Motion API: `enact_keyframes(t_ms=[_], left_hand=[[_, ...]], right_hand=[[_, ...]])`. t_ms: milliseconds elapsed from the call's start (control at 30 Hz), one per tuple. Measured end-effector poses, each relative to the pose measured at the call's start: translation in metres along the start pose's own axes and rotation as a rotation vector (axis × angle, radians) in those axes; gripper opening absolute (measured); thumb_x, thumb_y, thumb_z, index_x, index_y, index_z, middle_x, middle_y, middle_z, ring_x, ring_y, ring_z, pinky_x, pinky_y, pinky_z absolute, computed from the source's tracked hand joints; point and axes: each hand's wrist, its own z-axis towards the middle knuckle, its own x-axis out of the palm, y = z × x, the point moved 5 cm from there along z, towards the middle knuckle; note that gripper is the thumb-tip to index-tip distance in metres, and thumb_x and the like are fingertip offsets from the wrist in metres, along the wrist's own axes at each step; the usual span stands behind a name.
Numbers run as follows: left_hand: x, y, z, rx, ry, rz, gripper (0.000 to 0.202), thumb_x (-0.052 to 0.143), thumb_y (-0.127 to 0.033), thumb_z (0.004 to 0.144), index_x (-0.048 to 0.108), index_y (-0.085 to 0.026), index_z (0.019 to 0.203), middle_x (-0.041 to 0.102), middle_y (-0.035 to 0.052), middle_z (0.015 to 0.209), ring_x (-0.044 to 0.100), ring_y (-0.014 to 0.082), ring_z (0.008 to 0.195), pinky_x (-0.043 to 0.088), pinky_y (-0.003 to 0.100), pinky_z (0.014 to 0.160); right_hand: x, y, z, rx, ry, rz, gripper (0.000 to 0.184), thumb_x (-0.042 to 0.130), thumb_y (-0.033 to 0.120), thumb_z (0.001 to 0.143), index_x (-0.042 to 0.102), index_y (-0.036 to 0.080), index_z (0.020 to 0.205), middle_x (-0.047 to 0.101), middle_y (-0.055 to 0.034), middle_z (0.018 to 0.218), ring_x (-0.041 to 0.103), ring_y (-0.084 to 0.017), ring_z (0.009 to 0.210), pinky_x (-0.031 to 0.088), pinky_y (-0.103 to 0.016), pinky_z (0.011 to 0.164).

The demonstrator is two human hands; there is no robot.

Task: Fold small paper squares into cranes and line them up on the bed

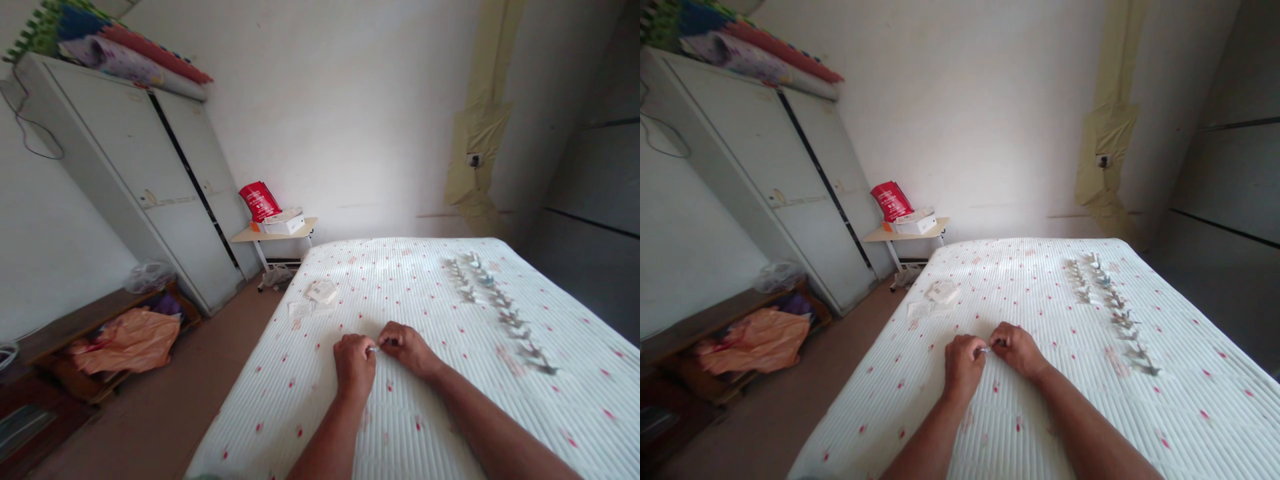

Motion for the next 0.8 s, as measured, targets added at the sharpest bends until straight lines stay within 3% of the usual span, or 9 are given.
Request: enact_keyframes(t_ms=[800], left_hand=[[0.0042, 0.0013, -0.0010, 0.012, -0.001, -0.035, 0.029, 0.050, -0.002, 0.068, 0.059, -0.022, 0.086, 0.061, -0.0006, 0.078, 0.052, 0.0160, 0.081, 0.033, 0.027, 0.073]], right_hand=[[0.0007, 0.0045, -0.0022, 0.020, 0.028, -0.086, 0.016, 0.051, 0.011, 0.073, 0.064, 0.020, 0.075, 0.060, -0.0003, 0.077, 0.056, -0.011, 0.069, 0.040, -0.021, 0.063]])
